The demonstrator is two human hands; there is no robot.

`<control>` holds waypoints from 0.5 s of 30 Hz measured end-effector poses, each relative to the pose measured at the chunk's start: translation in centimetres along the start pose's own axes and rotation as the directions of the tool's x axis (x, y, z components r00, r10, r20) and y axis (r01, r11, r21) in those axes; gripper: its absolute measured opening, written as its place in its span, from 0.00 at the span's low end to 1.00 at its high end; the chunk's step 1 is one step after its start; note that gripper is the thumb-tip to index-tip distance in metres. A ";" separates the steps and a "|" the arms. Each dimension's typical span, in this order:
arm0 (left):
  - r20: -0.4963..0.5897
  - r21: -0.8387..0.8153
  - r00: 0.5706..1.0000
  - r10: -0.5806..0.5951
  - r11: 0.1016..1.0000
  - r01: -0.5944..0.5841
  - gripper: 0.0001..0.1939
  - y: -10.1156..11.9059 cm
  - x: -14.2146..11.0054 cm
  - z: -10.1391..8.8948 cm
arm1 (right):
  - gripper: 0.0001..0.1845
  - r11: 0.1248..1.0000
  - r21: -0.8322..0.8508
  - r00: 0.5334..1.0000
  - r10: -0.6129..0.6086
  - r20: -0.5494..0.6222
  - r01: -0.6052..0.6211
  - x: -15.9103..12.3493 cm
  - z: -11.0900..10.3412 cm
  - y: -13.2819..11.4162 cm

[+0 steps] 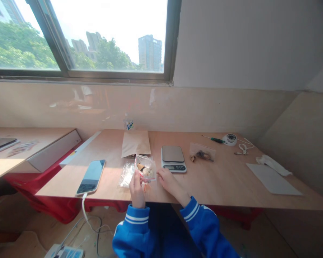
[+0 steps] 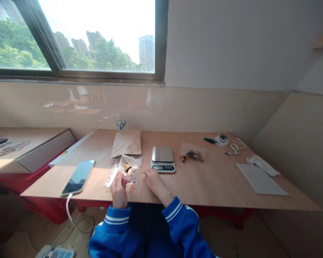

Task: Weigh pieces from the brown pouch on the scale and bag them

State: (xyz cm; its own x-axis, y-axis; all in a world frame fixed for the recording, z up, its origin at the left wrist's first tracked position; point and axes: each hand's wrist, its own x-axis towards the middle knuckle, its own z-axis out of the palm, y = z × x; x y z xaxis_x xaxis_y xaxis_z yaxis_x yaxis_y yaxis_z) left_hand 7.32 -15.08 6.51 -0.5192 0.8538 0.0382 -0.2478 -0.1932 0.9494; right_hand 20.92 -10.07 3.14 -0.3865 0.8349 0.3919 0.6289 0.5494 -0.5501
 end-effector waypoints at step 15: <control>0.081 -0.093 0.997 -0.019 0.995 0.026 0.24 -0.4 -0.8 0.6 | 0.17 0.906 0.422 0.973 0.118 -0.199 -0.024 2.4 -8.2 -7.2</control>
State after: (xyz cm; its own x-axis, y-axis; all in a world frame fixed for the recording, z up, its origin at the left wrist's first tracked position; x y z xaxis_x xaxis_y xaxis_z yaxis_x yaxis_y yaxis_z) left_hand 8.34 -15.34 6.33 -0.4463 0.8937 0.0455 -0.3366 -0.2147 0.9168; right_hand 20.99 -12.29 14.04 -0.1677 0.8704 0.4629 0.2942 0.4923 -0.8192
